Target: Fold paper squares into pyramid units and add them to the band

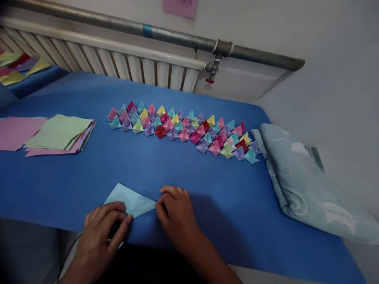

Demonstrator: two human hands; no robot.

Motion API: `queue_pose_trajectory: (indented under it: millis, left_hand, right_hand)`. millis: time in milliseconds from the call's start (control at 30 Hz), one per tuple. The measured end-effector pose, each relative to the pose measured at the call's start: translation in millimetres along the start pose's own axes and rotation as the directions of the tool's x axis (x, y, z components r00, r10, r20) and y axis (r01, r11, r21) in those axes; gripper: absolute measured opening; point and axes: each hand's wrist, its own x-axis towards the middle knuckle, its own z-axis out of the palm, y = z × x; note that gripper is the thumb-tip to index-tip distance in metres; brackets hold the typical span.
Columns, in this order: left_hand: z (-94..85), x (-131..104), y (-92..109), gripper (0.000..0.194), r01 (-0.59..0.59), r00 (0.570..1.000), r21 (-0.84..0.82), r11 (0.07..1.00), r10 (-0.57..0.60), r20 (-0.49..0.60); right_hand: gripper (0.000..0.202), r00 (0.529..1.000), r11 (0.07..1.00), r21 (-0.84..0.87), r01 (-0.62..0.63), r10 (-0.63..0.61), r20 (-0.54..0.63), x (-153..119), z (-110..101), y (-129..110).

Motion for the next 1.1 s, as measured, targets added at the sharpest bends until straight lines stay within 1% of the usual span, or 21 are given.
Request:
queue_pose_trajectory:
  millis: [133, 367, 567, 700, 800, 867, 933, 1000, 1100]
  left_hand:
    - [0.4, 0.8, 0.5, 0.011, 0.002, 1.000, 0.004, 1.000, -0.002, -0.009]
    - [0.9, 2.0, 2.1, 0.012, 0.018, 1.000, -0.001, 1.000, -0.018, -0.011]
    - [1.4, -0.1, 1.0, 0.015, 0.044, 0.999, 0.000, 0.999, -0.044, -0.005]
    - [0.9, -3.2, -3.9, 0.009, 0.028, 1.000, -0.006, 1.000, -0.028, 0.012]
    - [-0.5, -5.1, -8.4, 0.020, -0.012, 1.000, 0.012, 1.000, 0.012, 0.024]
    - [-1.7, -5.0, -9.7, 0.027, -0.051, 0.998, 0.049, 0.998, 0.049, 0.037]
    - [-2.5, -3.6, -8.0, 0.035, -0.079, 0.996, 0.128, 0.989, 0.073, 0.047]
    - [-2.0, -1.4, -2.6, 0.042, -0.111, 0.994, 0.239, 0.965, 0.102, 0.049]
    - [2.2, 1.1, 8.8, 0.043, -0.204, 0.978, 0.347, 0.915, 0.203, 0.041]
  right_hand:
    - [0.012, 0.999, 1.000, 0.004, 0.024, -0.024, -0.033, 0.3, 1.3, -1.4]
    - [0.013, 0.999, 1.000, 0.024, 0.005, -0.004, -0.033, 1.6, 1.8, -3.6]
    - [0.013, 0.999, 0.998, 0.041, -0.037, 0.036, 0.022, 3.1, -0.3, -1.5]
    - [0.014, 0.996, 0.996, 0.043, -0.075, 0.073, 0.049, 4.9, -2.6, -1.8]
    - [0.014, 0.993, 0.995, 0.041, -0.094, 0.091, 0.069, 6.7, -4.7, -3.1]
    - [0.014, 0.991, 0.994, 0.034, -0.107, 0.104, 0.084, 7.2, -5.8, -3.5]
    - [0.014, 0.991, 0.994, 0.025, -0.105, 0.103, 0.086, 7.0, -6.4, -3.2]
    - [0.013, 0.993, 0.996, 0.009, -0.090, 0.089, 0.082, 6.5, -6.7, -2.8]
    - [0.014, 0.993, 0.996, -0.046, -0.072, 0.076, 0.085, 6.5, -7.3, -5.1]
